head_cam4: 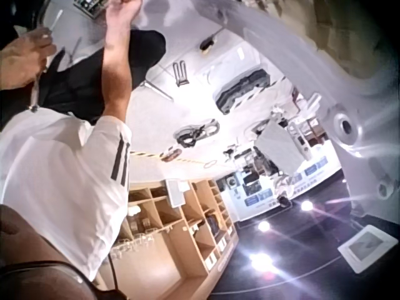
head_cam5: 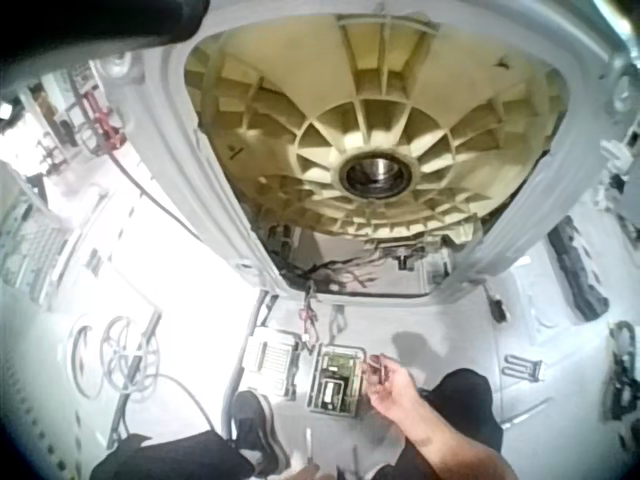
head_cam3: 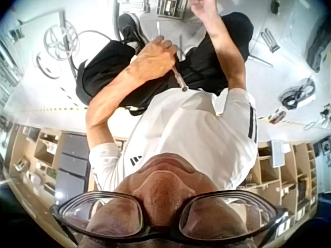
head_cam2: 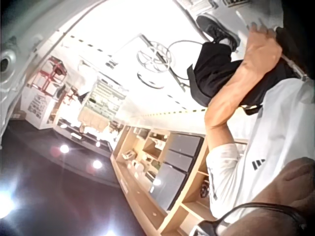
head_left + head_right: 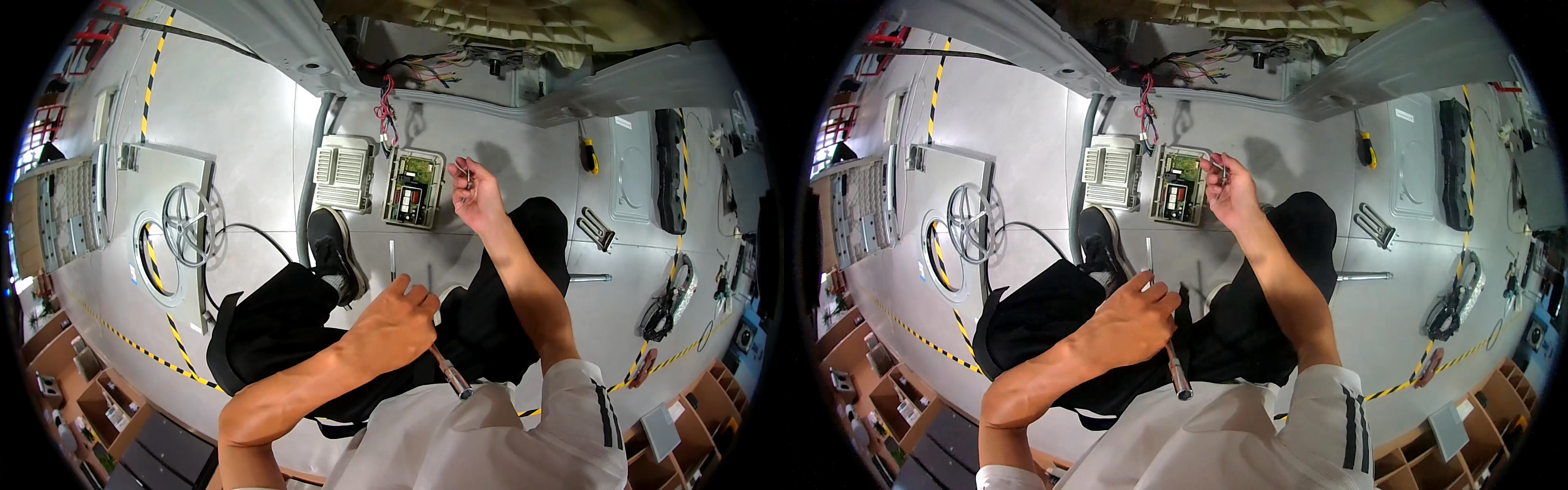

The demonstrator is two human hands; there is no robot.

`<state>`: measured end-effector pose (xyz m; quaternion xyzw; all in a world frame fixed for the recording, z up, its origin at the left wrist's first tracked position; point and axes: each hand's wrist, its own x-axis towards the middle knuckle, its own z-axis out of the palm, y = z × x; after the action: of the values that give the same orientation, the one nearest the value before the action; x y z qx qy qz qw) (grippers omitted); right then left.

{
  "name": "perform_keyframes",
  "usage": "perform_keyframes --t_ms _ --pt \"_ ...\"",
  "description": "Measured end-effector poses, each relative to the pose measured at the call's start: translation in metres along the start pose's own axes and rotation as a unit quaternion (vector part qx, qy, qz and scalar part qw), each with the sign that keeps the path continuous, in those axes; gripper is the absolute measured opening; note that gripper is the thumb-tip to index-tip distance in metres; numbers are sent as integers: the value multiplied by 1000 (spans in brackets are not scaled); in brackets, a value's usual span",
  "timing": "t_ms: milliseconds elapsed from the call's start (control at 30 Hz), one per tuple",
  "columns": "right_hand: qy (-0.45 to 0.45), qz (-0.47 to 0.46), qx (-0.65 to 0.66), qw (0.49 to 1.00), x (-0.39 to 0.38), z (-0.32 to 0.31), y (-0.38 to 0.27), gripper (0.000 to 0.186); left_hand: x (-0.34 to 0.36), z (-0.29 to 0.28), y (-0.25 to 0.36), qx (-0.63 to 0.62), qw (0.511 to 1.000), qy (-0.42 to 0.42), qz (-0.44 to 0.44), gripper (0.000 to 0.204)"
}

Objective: The person works on the internal components of a machine, handling wires and using a socket wrench to reach into the chassis, then picking up and placing small electronic modules on the floor.

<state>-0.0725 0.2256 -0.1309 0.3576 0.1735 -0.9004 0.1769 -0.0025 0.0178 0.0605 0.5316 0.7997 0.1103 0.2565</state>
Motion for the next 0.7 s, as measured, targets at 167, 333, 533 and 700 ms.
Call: perform_keyframes --t_ms 167,333,533,700 --pt "89 18 -137 986 30 -40 12 12 2 1 4 12 1000 -9 15 10" --pt "135 21 -193 972 43 -59 17 14 5 6 5 14 999 27 17 12" --pt "158 22 -282 946 46 -52 23 19 3 3 10 -8 1000 -3 5 11" --pt "118 -9 -344 931 87 -54 24 23 0 6 12 -8 1000 10 -5 9"
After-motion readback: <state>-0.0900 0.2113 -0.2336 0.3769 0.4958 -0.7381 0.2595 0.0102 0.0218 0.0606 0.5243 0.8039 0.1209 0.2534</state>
